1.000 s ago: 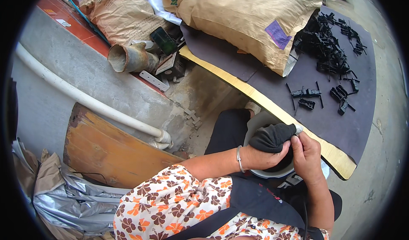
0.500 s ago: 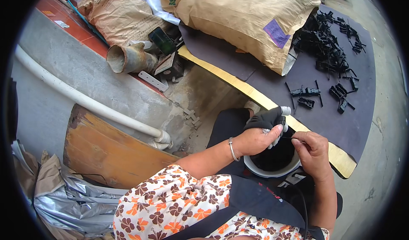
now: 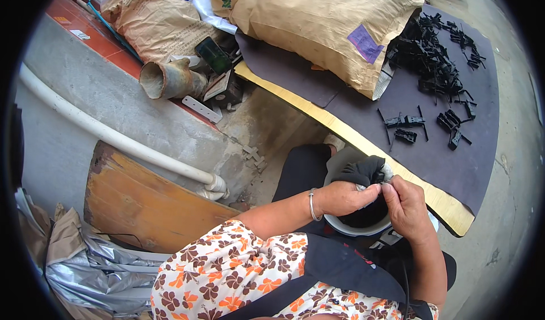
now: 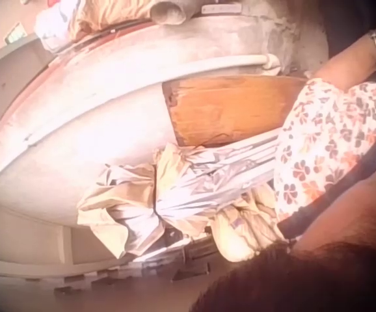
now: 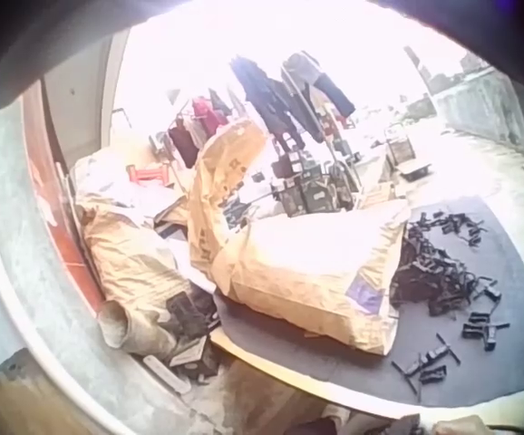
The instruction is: The recorder is manually assembling small black plastic clips by attaching white components to them.
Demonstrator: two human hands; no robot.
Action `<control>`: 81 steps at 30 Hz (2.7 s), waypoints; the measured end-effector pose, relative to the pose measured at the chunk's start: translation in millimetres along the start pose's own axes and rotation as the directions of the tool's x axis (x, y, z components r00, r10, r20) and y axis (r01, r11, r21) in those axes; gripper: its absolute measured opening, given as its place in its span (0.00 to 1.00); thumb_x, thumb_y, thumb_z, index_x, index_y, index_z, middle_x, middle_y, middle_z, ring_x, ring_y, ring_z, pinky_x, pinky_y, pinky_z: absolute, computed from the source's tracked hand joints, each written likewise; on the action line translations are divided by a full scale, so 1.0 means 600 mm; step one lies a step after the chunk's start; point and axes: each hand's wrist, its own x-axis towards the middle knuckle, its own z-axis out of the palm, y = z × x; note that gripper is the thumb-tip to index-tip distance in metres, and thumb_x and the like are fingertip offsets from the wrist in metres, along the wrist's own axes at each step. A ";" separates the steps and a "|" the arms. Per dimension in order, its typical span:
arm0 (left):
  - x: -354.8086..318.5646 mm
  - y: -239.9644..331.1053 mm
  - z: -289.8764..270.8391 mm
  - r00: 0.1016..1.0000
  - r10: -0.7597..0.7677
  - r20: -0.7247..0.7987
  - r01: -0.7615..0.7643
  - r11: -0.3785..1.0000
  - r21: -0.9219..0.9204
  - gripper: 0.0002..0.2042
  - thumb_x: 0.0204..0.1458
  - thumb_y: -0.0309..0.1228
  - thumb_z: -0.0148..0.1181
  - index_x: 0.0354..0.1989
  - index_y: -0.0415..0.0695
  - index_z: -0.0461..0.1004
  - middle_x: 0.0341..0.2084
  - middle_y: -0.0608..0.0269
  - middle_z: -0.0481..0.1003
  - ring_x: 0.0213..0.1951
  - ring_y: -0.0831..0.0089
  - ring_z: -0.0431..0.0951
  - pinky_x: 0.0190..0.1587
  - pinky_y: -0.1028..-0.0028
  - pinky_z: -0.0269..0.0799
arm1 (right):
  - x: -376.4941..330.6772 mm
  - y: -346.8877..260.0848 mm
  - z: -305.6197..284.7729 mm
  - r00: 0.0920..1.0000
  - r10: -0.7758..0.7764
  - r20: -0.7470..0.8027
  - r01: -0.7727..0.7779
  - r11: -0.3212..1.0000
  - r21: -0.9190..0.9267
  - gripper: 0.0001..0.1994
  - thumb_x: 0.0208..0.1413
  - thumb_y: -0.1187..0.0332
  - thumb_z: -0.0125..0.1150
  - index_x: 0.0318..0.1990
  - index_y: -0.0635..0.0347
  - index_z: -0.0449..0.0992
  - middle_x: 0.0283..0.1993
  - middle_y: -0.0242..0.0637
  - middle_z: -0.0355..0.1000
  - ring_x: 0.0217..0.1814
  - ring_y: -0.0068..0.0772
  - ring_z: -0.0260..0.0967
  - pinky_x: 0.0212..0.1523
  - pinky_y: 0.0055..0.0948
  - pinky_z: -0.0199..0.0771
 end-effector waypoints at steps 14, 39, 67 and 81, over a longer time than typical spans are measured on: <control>-0.001 0.029 -0.039 0.980 0.199 -0.009 -0.157 0.798 0.583 0.12 0.50 0.32 0.53 0.41 0.39 0.68 0.31 0.50 0.71 0.35 0.53 0.72 0.40 0.62 0.66 | 0.045 0.003 -0.010 0.988 -0.065 -0.140 0.021 0.955 -0.294 0.07 0.51 0.70 0.57 0.31 0.65 0.68 0.21 0.44 0.66 0.21 0.39 0.63 0.25 0.32 0.63; 0.008 0.040 -0.042 0.977 0.215 -0.015 -0.181 0.856 0.484 0.21 0.51 0.27 0.53 0.55 0.37 0.63 0.35 0.54 0.75 0.34 0.65 0.76 0.41 0.72 0.69 | 0.043 -0.016 -0.035 0.997 -0.059 0.057 0.070 0.972 -0.223 0.16 0.36 0.75 0.64 0.36 0.62 0.69 0.16 0.35 0.56 0.17 0.30 0.54 0.20 0.29 0.56; -0.006 0.018 0.006 0.878 0.422 -0.225 -0.223 0.777 0.589 0.13 0.49 0.23 0.52 0.44 0.35 0.68 0.35 0.48 0.73 0.38 0.56 0.73 0.44 0.66 0.68 | 0.027 -0.013 0.019 0.995 -0.020 -0.098 0.016 0.999 -0.038 0.10 0.55 0.73 0.51 0.24 0.67 0.63 0.16 0.42 0.57 0.17 0.34 0.50 0.21 0.30 0.56; -0.012 -0.003 -0.008 0.927 0.188 -0.326 -0.077 0.943 0.325 0.14 0.50 0.25 0.52 0.45 0.35 0.69 0.37 0.50 0.73 0.39 0.60 0.74 0.45 0.69 0.68 | 0.034 0.016 0.048 0.994 0.101 0.029 -0.105 0.936 0.337 0.13 0.60 0.67 0.48 0.26 0.65 0.67 0.17 0.33 0.57 0.21 0.22 0.51 0.23 0.25 0.59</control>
